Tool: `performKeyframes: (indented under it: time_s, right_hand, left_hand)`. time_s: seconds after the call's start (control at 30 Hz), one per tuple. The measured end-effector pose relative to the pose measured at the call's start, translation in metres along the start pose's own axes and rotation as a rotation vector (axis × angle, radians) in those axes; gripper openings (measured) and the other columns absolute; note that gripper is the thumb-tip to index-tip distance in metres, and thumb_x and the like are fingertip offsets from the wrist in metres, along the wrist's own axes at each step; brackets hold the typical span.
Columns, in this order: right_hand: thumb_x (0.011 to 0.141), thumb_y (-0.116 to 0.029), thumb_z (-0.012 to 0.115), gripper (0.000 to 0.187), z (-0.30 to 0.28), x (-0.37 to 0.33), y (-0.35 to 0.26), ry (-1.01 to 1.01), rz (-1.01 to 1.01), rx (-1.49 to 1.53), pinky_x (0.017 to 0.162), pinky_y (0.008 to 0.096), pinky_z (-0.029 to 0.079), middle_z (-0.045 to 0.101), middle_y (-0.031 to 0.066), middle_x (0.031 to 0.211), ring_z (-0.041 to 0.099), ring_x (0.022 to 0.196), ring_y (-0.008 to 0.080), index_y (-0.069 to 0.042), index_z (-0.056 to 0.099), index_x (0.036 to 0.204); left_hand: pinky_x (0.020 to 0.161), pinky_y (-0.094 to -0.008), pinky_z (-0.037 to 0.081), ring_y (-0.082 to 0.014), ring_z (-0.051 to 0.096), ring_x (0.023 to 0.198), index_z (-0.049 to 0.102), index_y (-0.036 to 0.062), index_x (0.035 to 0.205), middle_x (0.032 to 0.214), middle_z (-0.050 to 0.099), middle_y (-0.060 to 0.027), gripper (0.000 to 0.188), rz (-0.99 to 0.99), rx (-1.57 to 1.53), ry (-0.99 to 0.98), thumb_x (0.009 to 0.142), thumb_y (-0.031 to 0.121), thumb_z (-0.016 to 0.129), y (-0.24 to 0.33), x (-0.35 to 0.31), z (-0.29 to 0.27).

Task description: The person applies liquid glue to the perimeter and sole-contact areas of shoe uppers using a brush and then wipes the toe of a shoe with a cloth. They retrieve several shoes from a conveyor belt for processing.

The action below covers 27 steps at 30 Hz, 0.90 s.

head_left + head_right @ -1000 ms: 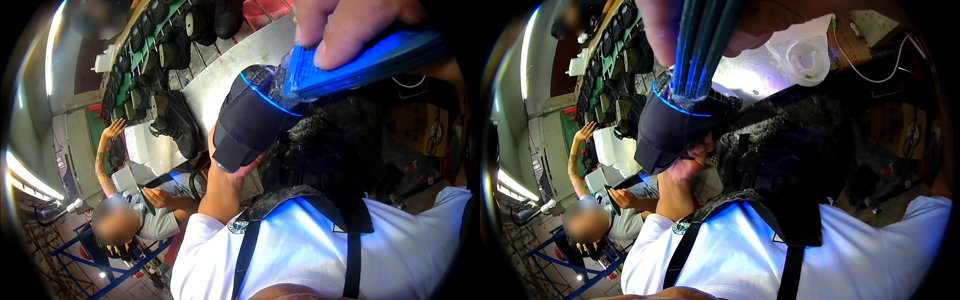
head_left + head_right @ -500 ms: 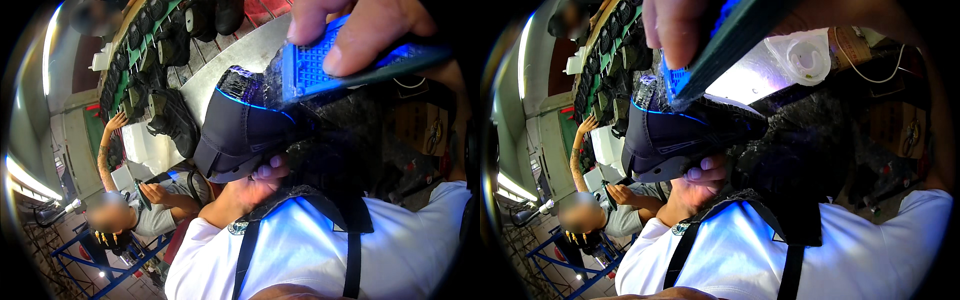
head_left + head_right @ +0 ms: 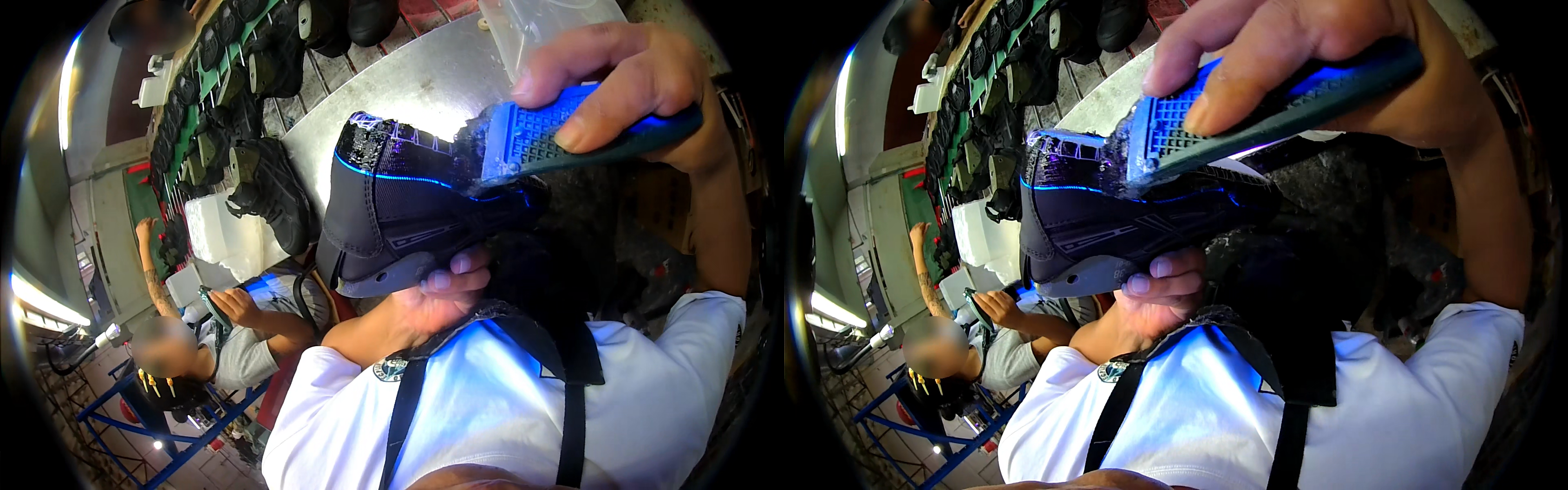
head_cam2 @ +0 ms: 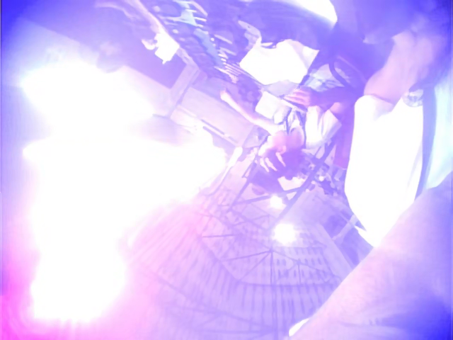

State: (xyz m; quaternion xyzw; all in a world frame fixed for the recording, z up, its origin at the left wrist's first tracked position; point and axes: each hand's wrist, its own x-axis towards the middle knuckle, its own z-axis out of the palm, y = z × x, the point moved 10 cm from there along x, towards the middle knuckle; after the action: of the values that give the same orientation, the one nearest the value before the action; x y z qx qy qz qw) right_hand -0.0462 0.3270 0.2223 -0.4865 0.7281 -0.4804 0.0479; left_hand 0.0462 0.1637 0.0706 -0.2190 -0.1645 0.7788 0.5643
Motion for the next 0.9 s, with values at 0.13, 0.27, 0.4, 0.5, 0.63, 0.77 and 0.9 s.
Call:
performKeyframes:
  time_s: [0.13, 0.27, 0.4, 0.5, 0.63, 0.77, 0.9]
  right_hand:
    - [0.095, -0.012, 0.069, 0.006, 0.007, -0.012, 0.006, 0.136, 0.057, 0.066, 0.095, 0.04, 0.057, 0.068, 0.0188, 0.121, 0.07, 0.106, 0.0298, -0.009, 0.074, 0.097]
    - [0.086, -0.005, 0.075, 0.027, 0.011, -0.053, 0.038, 0.512, 0.249, 0.491, 0.077, 0.0333, 0.063, 0.074, 0.0215, 0.104, 0.075, 0.089, 0.0265, 0.004, 0.071, 0.112]
    - [0.097, -0.013, 0.064, 0.024, 0.059, -0.078, 0.08, 1.11, 0.428, 1.221, 0.062, 0.0304, 0.065, 0.074, 0.0164, 0.089, 0.075, 0.074, 0.0221, 0.004, 0.063, 0.114]
    - [0.098, -0.015, 0.064, 0.026, 0.093, -0.04, 0.072, 1.207, 0.341, 1.307, 0.07, 0.0335, 0.065, 0.074, 0.0153, 0.089, 0.074, 0.077, 0.0221, 0.005, 0.064, 0.113]
    - [0.095, -0.011, 0.068, 0.028, 0.09, -0.031, 0.04, 1.021, 0.266, 0.749, 0.077, 0.0342, 0.062, 0.074, 0.0158, 0.09, 0.073, 0.081, 0.0209, 0.008, 0.065, 0.114]
    - [0.089, -0.01, 0.072, 0.029, 0.05, -0.038, -0.009, 0.657, 0.25, 0.266, 0.071, 0.0306, 0.058, 0.072, 0.0141, 0.083, 0.07, 0.075, 0.0178, 0.01, 0.067, 0.11]
    - [0.091, -0.016, 0.07, 0.032, 0.037, -0.04, 0.004, 0.697, 0.474, 0.507, 0.065, 0.0301, 0.057, 0.071, 0.0141, 0.083, 0.069, 0.07, 0.0179, 0.009, 0.067, 0.11]
  left_hand:
    - [0.047, -0.0185, 0.046, -0.0158, 0.056, 0.068, 0.058, -0.0005, 0.115, 0.086, 0.056, -0.0161, 0.028, 0.004, 0.135, 0.034, 0.098, 0.021, 0.064, 0.005, -0.002, 0.001]
    - [0.07, -0.0352, 0.054, -0.0249, 0.064, 0.084, 0.06, -0.0015, 0.12, 0.098, 0.065, -0.019, 0.037, 0.201, 0.5, 0.153, 0.097, 0.028, 0.06, 0.054, -0.025, -0.001]
    - [0.099, -0.0427, 0.055, -0.0305, 0.068, 0.108, 0.049, -0.0037, 0.139, 0.126, 0.064, -0.0207, 0.061, 0.609, 0.983, 0.235, 0.091, 0.032, 0.063, 0.115, -0.037, 0.061]
    - [0.101, -0.0389, 0.053, -0.0293, 0.067, 0.113, 0.039, -0.0058, 0.147, 0.132, 0.06, -0.0222, 0.075, 0.724, 1.293, 0.269, 0.085, 0.028, 0.065, 0.135, -0.036, 0.089]
    - [0.102, -0.0386, 0.052, -0.0295, 0.066, 0.115, 0.037, -0.0059, 0.149, 0.133, 0.06, -0.0222, 0.076, 0.713, 1.36, 0.22, 0.084, 0.024, 0.063, 0.132, -0.039, 0.095]
    - [0.102, -0.0391, 0.052, -0.0299, 0.066, 0.115, 0.038, -0.0064, 0.149, 0.133, 0.06, -0.0227, 0.075, 0.721, 1.344, 0.225, 0.084, 0.023, 0.063, 0.129, -0.042, 0.095]
    - [0.102, -0.0399, 0.053, -0.0305, 0.066, 0.115, 0.039, -0.0071, 0.147, 0.132, 0.06, -0.023, 0.074, 0.67, 1.292, 0.213, 0.084, 0.023, 0.063, 0.121, -0.043, 0.088]
